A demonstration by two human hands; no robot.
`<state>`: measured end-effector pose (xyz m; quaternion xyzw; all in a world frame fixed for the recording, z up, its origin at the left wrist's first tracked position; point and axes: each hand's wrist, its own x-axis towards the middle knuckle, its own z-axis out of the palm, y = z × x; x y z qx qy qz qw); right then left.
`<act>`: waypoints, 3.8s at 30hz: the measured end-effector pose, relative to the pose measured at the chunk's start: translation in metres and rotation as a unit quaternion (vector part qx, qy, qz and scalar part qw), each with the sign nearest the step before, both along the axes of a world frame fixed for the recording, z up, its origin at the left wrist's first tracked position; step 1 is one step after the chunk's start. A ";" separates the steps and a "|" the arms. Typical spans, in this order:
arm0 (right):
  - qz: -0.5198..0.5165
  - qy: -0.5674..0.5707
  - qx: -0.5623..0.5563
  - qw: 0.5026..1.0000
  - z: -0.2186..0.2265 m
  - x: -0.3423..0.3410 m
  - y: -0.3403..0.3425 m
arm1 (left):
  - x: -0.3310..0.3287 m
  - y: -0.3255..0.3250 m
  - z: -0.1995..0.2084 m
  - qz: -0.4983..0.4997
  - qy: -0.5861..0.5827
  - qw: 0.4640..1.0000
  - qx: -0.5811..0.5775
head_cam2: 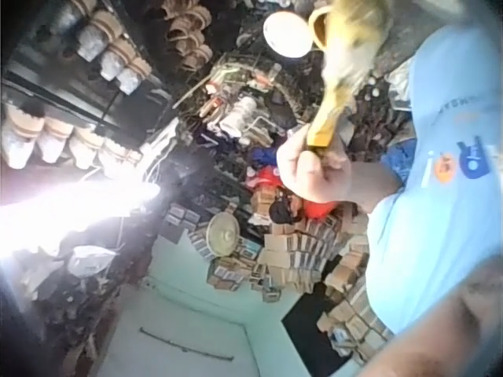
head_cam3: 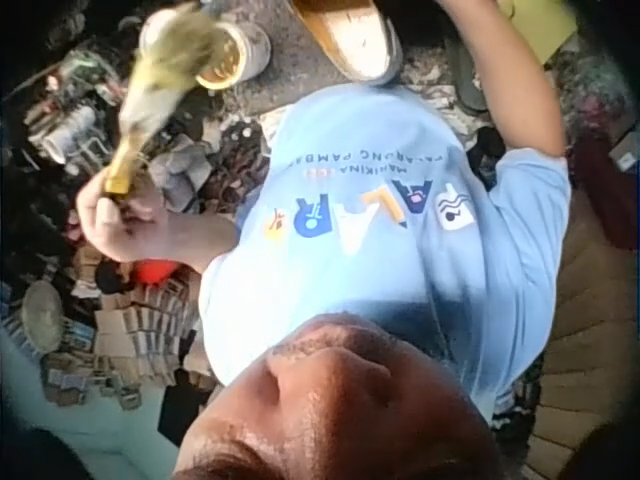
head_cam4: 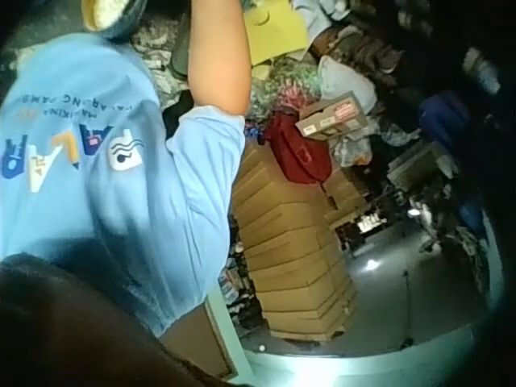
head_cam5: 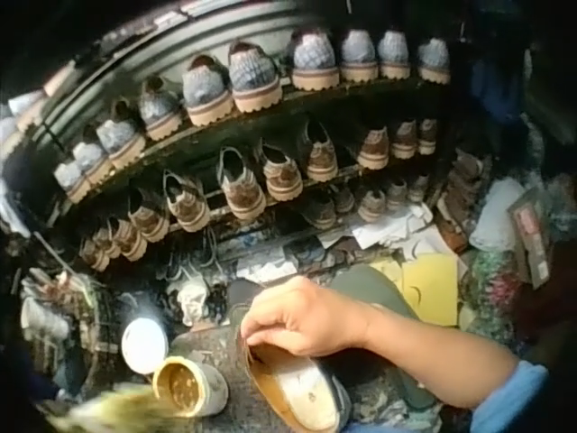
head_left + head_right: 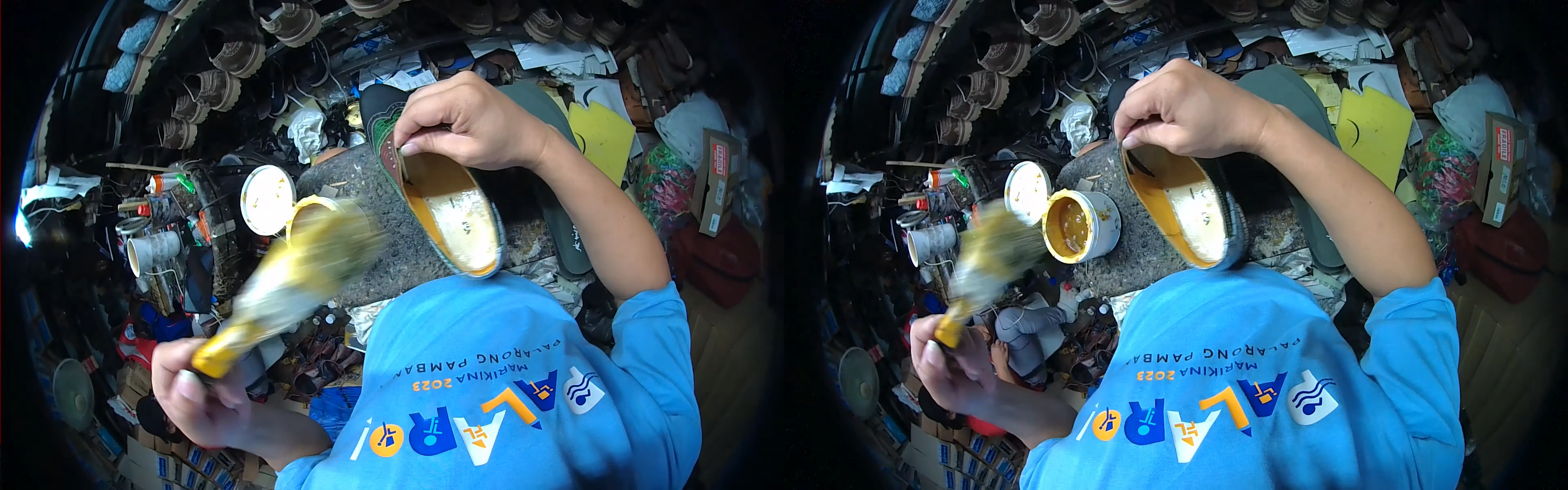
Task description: Applying glue to the interior of a shoe and inserting an insole.
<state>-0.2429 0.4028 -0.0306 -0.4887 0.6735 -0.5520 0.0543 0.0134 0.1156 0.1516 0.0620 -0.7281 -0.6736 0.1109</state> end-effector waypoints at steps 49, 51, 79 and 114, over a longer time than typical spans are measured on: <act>-0.290 -0.094 -0.040 0.952 0.014 0.162 0.091 | -0.246 0.059 -0.041 -0.536 0.238 0.694 -0.418; -0.263 -0.130 0.023 0.956 -0.008 0.168 0.082 | -0.237 0.050 -0.040 -0.555 0.188 0.658 -0.473; -0.266 -0.076 0.100 0.956 0.001 0.153 0.080 | -0.199 0.128 -0.108 -0.587 0.243 0.611 -0.472; -0.145 0.181 0.389 0.892 0.014 0.147 -0.026 | -0.165 0.098 0.000 -0.455 -0.021 0.710 -0.537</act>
